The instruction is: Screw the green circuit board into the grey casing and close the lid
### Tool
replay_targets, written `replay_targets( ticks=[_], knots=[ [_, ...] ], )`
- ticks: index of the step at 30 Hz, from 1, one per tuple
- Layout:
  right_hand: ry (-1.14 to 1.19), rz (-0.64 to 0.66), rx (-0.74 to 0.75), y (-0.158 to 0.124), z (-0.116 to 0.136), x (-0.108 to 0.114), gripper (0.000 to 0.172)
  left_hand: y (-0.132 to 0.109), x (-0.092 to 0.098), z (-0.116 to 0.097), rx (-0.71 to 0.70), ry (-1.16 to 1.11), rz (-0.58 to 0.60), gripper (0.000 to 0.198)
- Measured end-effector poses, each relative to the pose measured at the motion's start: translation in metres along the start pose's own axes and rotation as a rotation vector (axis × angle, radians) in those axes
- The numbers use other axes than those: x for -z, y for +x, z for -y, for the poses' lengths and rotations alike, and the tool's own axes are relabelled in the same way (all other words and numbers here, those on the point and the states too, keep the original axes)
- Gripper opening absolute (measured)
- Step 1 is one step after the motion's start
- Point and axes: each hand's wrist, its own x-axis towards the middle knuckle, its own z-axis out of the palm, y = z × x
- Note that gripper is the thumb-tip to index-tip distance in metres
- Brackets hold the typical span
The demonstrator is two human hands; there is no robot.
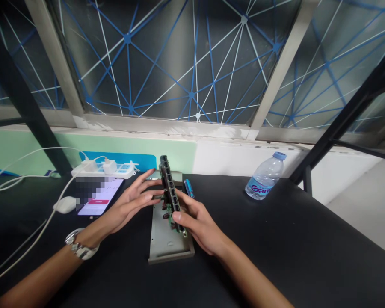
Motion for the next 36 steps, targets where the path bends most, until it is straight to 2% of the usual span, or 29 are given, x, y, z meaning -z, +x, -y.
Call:
replay_targets(
  ticks=[3, 6, 13, 15, 19, 23, 25, 31, 33, 36],
  knots=[
    [0.036, -0.034, -0.035, 0.002, 0.001, 0.0, 0.043, -0.001, 0.002, -0.002, 0.027, 0.051, -0.03, 0.071],
    [0.027, -0.068, -0.063, 0.004, -0.001, 0.003, 0.039, -0.002, 0.0, -0.007, 0.033, 0.092, -0.066, 0.07],
    [-0.008, -0.202, -0.019, 0.008, -0.008, 0.007, 0.041, 0.002, 0.003, -0.006, 0.166, -0.151, -0.069, 0.042],
    [-0.01, -0.208, 0.007, 0.008, -0.01, 0.005, 0.043, 0.001, 0.007, 0.001, 0.236, -0.189, 0.022, 0.039],
    [-0.002, -0.128, 0.064, 0.007, -0.011, 0.001, 0.039, -0.005, 0.009, 0.014, 0.397, -0.285, 0.287, 0.037],
    [-0.05, -0.086, 0.118, 0.006, -0.009, 0.0, 0.038, -0.01, 0.002, 0.015, 0.473, -0.413, 0.484, 0.046],
    [-0.096, -0.074, 0.121, 0.006, -0.008, -0.001, 0.039, -0.012, -0.002, 0.012, 0.474, -0.413, 0.525, 0.045],
    [-0.226, -0.045, 0.051, 0.002, -0.01, -0.001, 0.047, -0.017, -0.008, 0.006, 0.437, -0.309, 0.538, 0.04],
    [-0.335, -0.089, 0.094, 0.002, -0.009, 0.0, 0.051, -0.017, -0.008, 0.005, 0.382, -0.235, 0.505, 0.048],
    [-0.489, -0.188, 0.213, 0.002, -0.006, 0.001, 0.055, -0.013, -0.004, 0.005, 0.229, -0.028, 0.373, 0.073]
  ],
)
